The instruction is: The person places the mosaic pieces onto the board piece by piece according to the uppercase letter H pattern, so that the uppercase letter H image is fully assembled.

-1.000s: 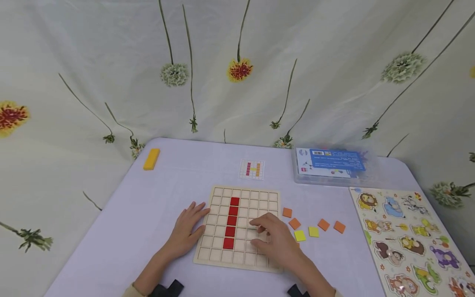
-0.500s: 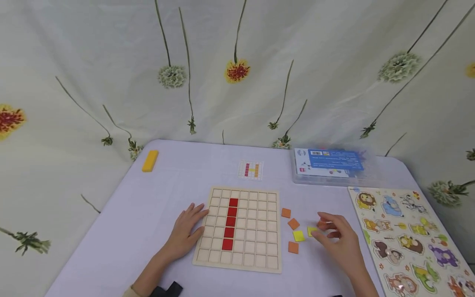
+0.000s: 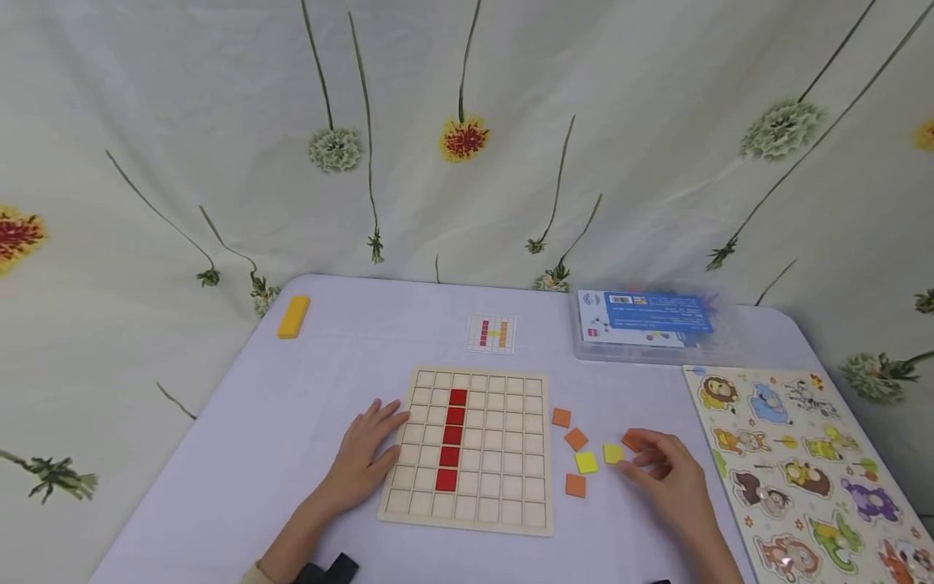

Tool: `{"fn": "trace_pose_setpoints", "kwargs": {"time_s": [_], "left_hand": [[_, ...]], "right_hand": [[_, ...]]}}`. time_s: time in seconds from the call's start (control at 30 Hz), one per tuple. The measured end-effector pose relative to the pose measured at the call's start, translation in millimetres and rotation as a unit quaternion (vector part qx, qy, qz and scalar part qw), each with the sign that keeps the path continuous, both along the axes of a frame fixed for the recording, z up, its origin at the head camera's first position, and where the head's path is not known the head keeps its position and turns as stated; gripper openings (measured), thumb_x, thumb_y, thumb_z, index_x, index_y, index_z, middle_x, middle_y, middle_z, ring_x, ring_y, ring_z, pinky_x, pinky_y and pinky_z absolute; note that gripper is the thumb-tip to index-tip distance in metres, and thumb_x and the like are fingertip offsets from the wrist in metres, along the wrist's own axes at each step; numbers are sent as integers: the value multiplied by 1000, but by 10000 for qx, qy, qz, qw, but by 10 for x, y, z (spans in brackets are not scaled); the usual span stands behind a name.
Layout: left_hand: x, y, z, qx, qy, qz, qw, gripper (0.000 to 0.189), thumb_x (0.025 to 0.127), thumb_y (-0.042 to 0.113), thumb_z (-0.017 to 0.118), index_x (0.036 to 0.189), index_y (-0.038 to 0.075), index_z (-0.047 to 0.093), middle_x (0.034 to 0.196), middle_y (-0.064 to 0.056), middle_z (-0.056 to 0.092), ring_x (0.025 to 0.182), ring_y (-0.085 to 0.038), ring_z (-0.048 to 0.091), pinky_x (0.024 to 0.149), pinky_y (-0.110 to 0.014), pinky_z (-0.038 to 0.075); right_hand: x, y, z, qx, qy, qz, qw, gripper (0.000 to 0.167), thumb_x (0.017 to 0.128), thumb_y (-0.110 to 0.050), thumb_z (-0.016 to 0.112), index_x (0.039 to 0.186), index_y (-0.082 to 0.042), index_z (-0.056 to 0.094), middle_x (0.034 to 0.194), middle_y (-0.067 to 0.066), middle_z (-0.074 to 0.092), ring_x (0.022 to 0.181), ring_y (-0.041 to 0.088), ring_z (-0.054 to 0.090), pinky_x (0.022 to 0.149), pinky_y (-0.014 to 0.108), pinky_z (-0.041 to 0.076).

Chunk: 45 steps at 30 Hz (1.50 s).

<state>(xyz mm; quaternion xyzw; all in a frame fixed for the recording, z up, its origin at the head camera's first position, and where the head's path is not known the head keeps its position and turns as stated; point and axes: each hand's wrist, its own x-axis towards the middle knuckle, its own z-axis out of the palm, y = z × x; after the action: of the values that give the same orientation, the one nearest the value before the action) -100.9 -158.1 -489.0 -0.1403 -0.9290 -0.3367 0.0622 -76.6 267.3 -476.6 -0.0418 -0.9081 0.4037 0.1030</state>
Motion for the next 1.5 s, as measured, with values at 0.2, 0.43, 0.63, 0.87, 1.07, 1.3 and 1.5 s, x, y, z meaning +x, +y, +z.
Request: {"fn": "trace_pose_setpoints", "kwargs": {"time_s": [0.2, 0.43, 0.63, 0.87, 1.07, 1.3, 1.5], "left_hand": [[0, -1, 12, 21, 18, -14, 10000, 47, 89, 9, 60, 136, 5, 55, 150, -17, 44, 146, -41, 24, 115, -62, 14], [-8, -5, 6, -12, 17, -18, 10000, 47, 90, 9, 60, 137, 6, 54, 151, -17, 44, 147, -41, 24, 115, -62, 14], [-6, -9, -1, 11, 16, -15, 10000, 48, 89, 8, 60, 136, 5, 55, 150, -17, 44, 146, -42, 24, 115, -63, 14], [-2, -11, 4, 1, 34, -7, 10000, 47, 89, 7, 60, 136, 5, 55, 150, -17, 45, 146, -42, 24, 115, -63, 14], [-5, -7, 9, 28, 19, -27, 10000, 47, 89, 7, 60, 136, 5, 55, 150, -17, 44, 146, -42, 24, 115, -63, 14], [-17, 3, -2, 0, 69, -40, 10000, 47, 89, 7, 60, 136, 5, 55, 150, -17, 45, 146, -42, 25, 115, -63, 15], [-7, 4, 12, 3, 4, -33, 10000, 47, 89, 8, 60, 136, 5, 55, 150, -17, 44, 146, -42, 24, 115, -62, 15]], "right_hand": [[-9, 5, -38, 41, -77, 283, 9996, 45, 80, -17, 80, 121, -6, 65, 114, 15, 68, 79, -8, 54, 64, 14, 46], [-27, -4, -50, 208, 22, 339, 9992, 44, 78, -16, 81, 119, -5, 67, 111, 12, 68, 78, -8, 52, 63, 14, 45], [-36, -12, -71, 475, 130, 407, 9980, 43, 76, -11, 82, 115, -3, 70, 102, 7, 65, 76, -7, 49, 61, 15, 45], [-34, -33, -90, 963, 202, 446, 9941, 35, 74, -5, 81, 108, -5, 73, 94, 4, 56, 75, -1, 44, 60, 17, 44], [-26, -42, -80, 1056, 147, 438, 9933, 30, 75, -4, 80, 105, -3, 73, 92, 5, 54, 75, 4, 44, 60, 18, 43], [-30, -35, -78, 1083, 183, 308, 9935, 30, 74, -4, 80, 104, -3, 73, 90, 4, 54, 73, 2, 44, 58, 18, 42], [-21, -32, -24, 988, 58, 158, 9950, 30, 76, -5, 79, 105, -2, 71, 88, 5, 63, 69, -2, 49, 58, 18, 46]]}}
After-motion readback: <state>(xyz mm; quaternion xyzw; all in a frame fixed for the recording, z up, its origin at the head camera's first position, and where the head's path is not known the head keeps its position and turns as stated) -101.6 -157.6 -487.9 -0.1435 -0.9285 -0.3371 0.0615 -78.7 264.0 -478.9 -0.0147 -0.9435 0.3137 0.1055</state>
